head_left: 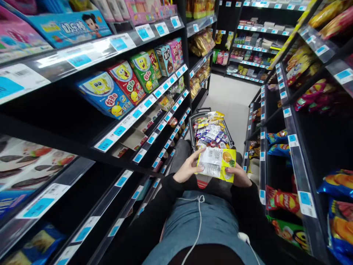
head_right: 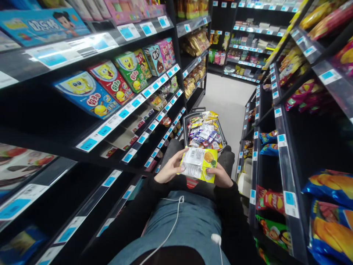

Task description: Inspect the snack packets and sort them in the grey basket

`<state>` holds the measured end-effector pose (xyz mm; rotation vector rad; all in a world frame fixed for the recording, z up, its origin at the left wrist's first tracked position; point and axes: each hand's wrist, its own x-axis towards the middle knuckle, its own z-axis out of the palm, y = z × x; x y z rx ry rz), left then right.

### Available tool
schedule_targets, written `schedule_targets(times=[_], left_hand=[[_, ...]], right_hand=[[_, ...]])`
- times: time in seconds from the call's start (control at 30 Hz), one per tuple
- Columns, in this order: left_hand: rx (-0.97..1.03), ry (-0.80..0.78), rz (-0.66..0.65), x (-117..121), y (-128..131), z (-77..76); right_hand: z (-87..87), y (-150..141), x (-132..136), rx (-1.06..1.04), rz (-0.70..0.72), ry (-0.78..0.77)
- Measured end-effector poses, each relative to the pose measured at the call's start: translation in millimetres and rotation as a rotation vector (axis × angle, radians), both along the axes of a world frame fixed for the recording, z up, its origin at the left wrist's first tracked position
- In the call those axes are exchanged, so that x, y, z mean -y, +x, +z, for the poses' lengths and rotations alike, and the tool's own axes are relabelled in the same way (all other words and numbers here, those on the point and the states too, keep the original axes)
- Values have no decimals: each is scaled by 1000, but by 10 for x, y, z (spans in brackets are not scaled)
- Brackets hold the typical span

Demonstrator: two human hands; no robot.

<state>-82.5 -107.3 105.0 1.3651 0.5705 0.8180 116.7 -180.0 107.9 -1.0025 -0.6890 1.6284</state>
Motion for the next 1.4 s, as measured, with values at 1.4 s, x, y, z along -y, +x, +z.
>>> schedule_targets(times=[1.4], left_hand=[[-418, -343, -78, -1063, 249, -1979]], right_hand=[[-2091, 292, -770, 808, -25, 96]])
